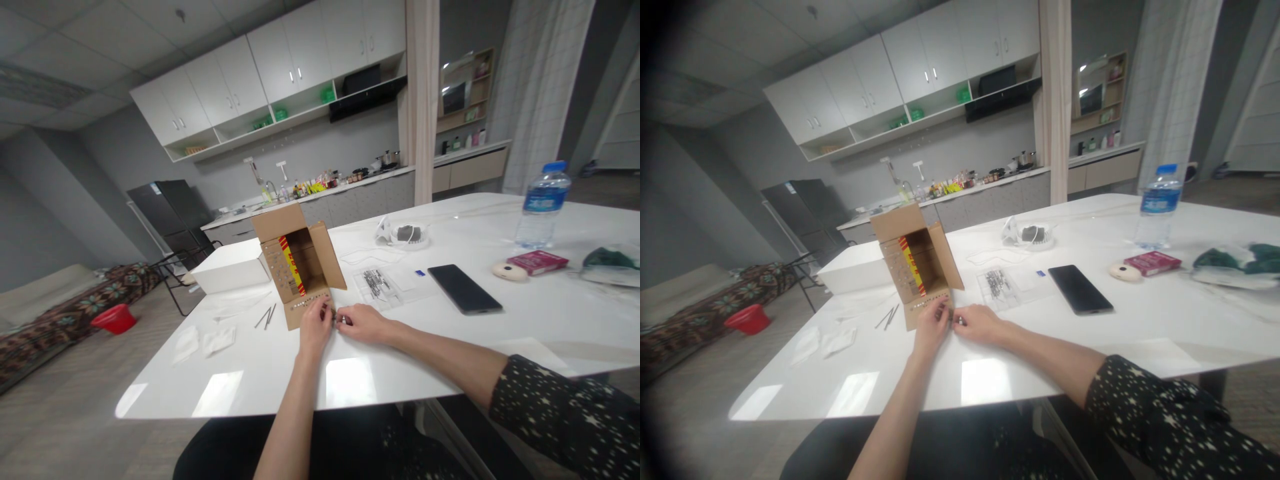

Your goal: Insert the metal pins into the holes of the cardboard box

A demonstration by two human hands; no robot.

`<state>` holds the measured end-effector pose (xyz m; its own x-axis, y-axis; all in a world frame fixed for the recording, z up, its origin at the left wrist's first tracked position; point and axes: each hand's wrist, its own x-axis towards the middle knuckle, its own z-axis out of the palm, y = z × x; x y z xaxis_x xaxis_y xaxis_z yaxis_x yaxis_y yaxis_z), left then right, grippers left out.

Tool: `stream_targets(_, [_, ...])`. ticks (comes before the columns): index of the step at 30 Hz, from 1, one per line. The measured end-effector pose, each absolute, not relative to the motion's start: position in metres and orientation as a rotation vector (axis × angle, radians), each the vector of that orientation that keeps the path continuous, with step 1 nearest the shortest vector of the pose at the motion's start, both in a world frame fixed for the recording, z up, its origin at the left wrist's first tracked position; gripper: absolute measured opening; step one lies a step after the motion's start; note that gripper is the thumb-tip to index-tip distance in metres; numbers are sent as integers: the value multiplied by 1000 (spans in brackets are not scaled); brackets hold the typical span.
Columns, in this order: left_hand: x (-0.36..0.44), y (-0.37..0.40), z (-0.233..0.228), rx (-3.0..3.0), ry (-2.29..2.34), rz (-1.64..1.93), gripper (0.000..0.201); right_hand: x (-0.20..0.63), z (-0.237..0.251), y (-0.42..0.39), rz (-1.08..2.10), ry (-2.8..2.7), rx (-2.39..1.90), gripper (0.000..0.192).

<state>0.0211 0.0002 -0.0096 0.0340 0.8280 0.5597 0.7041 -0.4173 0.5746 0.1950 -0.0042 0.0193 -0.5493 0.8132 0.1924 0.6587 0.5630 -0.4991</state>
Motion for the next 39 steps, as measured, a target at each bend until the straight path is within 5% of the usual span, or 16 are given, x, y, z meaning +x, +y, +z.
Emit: stream_targets(39, [21,-2,-7,2150,1617,1267,21,194,15,-2,508,-2405,-1199,23])
